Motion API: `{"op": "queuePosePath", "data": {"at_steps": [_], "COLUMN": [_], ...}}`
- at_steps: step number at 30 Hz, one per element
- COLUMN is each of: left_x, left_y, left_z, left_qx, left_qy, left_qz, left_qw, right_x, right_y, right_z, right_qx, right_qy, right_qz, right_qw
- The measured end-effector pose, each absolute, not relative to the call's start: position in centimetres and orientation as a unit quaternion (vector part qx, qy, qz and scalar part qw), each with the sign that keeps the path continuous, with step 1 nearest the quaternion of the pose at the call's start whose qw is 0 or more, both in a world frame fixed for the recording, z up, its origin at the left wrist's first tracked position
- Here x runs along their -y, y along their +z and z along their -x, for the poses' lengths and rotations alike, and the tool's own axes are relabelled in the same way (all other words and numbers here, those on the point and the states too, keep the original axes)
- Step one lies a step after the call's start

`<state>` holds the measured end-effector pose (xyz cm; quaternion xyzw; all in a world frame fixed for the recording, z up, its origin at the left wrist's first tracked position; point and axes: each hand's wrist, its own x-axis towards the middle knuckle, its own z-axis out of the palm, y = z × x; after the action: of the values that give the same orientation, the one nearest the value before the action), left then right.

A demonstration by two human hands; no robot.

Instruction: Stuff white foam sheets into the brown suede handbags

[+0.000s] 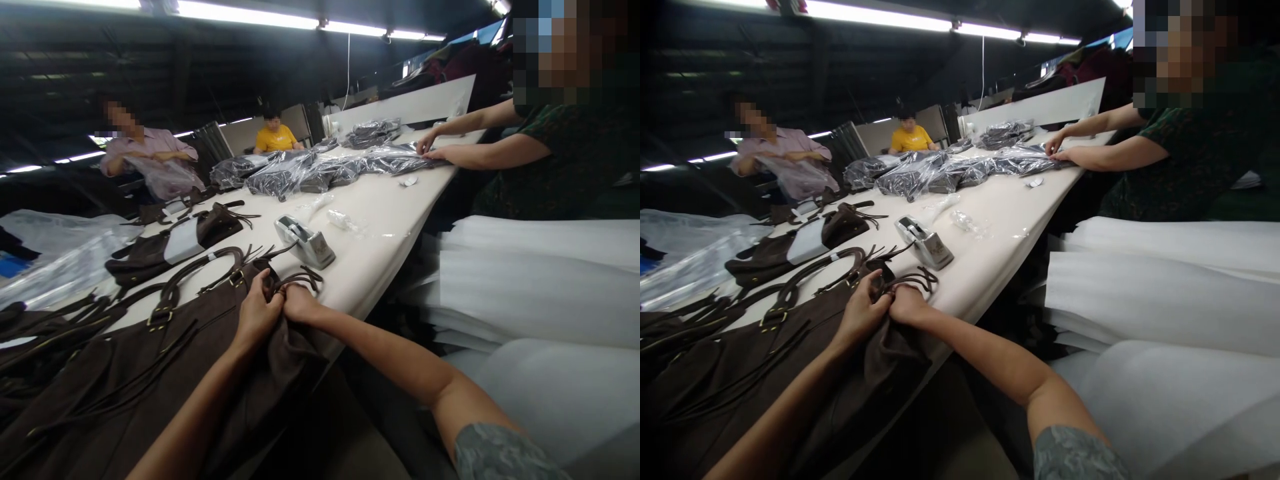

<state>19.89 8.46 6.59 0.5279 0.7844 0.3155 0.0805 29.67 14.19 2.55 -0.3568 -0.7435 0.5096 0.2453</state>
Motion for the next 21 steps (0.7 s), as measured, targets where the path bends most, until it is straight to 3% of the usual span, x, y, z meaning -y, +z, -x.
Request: {"op": "queuePosePath", "data": {"at_steps": [6, 11, 17, 21], "left_x": [-7.9, -6.9, -5.4, -5.5], "left_y": [5.0, 6.2, 8.2, 8.7], "left_z": [-20.2, -20.4, -20.7, -20.1], "left_qx": [-0.729, -0.672, -0.626, -0.629], "left_qy": [0.439, 0.548, 0.615, 0.617], "left_qz": [-0.508, -0.451, -0.391, -0.38], "left_qw": [0.134, 0.209, 0.277, 0.282], "right_x": [-13.6, -12.6, -10.3, -7.0], "right_y": [2.0, 1.1, -0.4, -0.7], "right_z": [-34.8, -38.2, -38.7, -38.0], "right_qx": [0.568, 0.571, 0.516, 0.382], "right_qy": [0.779, 0.805, 0.846, 0.905], "right_qz": [0.212, 0.074, 0.089, 0.095], "right_qw": [0.159, 0.142, 0.102, 0.163]}}
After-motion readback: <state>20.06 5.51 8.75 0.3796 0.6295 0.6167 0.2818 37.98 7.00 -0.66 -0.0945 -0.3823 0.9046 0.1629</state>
